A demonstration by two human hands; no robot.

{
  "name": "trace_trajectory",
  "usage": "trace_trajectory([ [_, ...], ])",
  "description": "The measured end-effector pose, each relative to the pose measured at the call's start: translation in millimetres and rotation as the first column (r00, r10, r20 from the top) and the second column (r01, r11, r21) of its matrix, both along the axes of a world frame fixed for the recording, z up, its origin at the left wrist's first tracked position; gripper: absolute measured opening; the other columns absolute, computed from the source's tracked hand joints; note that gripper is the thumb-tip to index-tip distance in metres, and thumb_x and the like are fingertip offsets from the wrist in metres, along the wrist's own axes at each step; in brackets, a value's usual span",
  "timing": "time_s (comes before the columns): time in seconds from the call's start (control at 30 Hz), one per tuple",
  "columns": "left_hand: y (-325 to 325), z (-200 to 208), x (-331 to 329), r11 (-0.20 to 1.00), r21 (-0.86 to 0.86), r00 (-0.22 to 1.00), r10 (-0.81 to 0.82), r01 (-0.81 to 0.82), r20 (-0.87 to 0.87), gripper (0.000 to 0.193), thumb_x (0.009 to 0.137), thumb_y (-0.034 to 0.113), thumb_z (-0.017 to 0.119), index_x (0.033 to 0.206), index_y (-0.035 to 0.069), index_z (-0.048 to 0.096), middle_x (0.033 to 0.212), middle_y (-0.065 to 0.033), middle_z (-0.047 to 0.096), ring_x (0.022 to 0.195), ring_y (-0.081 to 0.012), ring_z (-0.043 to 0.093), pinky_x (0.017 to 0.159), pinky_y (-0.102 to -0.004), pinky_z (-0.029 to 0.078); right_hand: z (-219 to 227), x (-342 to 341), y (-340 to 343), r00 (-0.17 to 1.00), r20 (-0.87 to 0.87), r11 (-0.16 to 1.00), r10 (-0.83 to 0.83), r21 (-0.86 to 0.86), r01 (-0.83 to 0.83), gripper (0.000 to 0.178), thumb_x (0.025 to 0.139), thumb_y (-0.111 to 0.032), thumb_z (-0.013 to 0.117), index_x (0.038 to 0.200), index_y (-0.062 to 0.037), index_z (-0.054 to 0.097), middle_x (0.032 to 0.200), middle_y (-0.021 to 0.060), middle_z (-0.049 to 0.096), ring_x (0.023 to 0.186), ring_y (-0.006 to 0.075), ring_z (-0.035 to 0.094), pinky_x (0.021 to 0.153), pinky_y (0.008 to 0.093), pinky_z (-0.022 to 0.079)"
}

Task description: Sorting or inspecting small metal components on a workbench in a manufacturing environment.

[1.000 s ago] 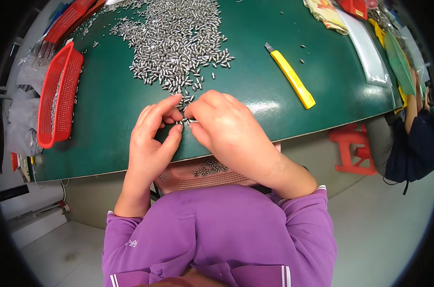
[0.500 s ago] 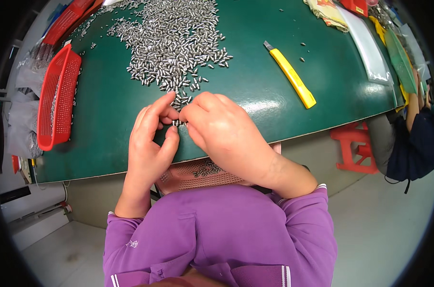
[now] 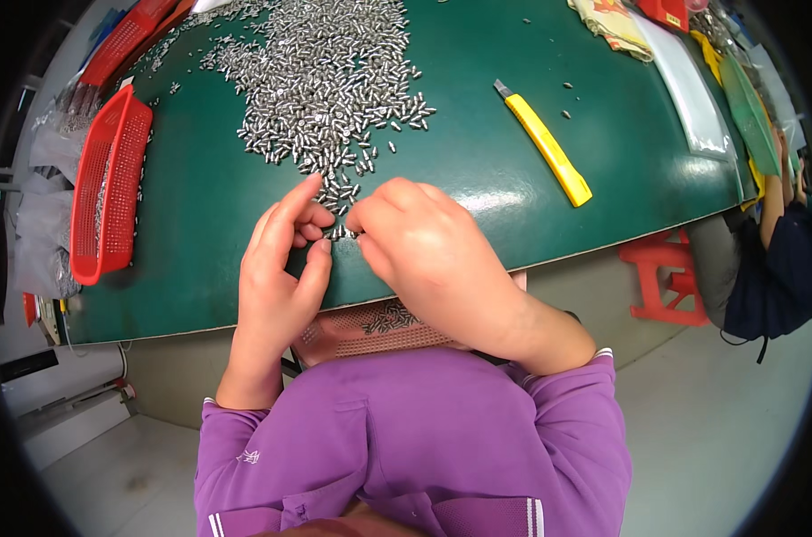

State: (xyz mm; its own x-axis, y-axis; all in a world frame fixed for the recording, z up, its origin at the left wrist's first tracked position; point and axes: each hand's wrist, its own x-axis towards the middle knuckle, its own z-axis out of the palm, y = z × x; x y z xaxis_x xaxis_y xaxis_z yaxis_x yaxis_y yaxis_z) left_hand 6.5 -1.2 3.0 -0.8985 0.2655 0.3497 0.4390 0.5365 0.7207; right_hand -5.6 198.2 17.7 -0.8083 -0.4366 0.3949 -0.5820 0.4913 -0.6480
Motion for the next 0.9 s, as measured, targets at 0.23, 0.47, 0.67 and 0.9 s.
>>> trace_trajectory([
  [0.23, -1.3, 5.6, 4.2, 0.999, 0.032, 0.999, 0.011, -0.012, 0.039, 0.067, 0.082, -0.014, 0.064, 0.145, 0.004, 0.053, 0.103, -0.0055, 0.065, 0.092, -0.0164, 0.061, 0.083, -0.0295, 0.051, -1.5, -1.1, -2.3, 1.000, -0.011, 1.000, 0.005, -0.008, -0.005, 0.024, 0.079, 0.003, 0.071, 0.101, -0.0018, 0.064, 0.096, 0.0134, 0.064, 0.092, 0.0356, 0.063, 0.081, 0.0461, 0.052],
  [0.47, 0.0, 0.8, 3.3, 0.999, 0.016, 0.999, 0.034, -0.034, 0.012, 0.065, 0.083, -0.015, 0.063, 0.145, 0.004, 0.053, 0.102, -0.0056, 0.064, 0.092, -0.0157, 0.061, 0.082, -0.0291, 0.052, 0.5, -2.1, -7.8, 0.999, -0.023, 0.998, -0.046, -0.038, 0.045, 0.023, 0.077, -0.002, 0.076, 0.098, -0.0052, 0.068, 0.089, 0.0098, 0.065, 0.082, 0.0322, 0.064, 0.074, 0.0430, 0.052],
  [0.67, 3.2, 0.1, 2.5, 0.999, 0.001, 0.999, 0.033, -0.033, -0.024, 0.068, 0.081, -0.016, 0.060, 0.145, 0.002, 0.049, 0.094, -0.0099, 0.063, 0.088, -0.0260, 0.062, 0.082, -0.0391, 0.051, 0.0, -3.7, -7.3, 1.000, -0.018, 1.000, -0.020, 0.002, 0.020, 0.021, 0.078, -0.002, 0.074, 0.097, -0.0044, 0.065, 0.089, 0.0112, 0.062, 0.083, 0.0340, 0.061, 0.074, 0.0444, 0.051],
  [0.9, 4.9, 1.7, 1.6, 0.999, 0.019, 1.000, 0.028, -0.028, 0.006, 0.070, 0.081, -0.018, 0.058, 0.147, 0.002, 0.048, 0.095, -0.0104, 0.063, 0.089, -0.0270, 0.062, 0.083, -0.0398, 0.051, -0.4, -6.4, -5.2, 0.999, -0.005, 0.999, 0.047, 0.008, -0.047, 0.019, 0.080, -0.001, 0.071, 0.096, -0.0032, 0.063, 0.090, 0.0129, 0.059, 0.086, 0.0349, 0.060, 0.076, 0.0452, 0.050],
])
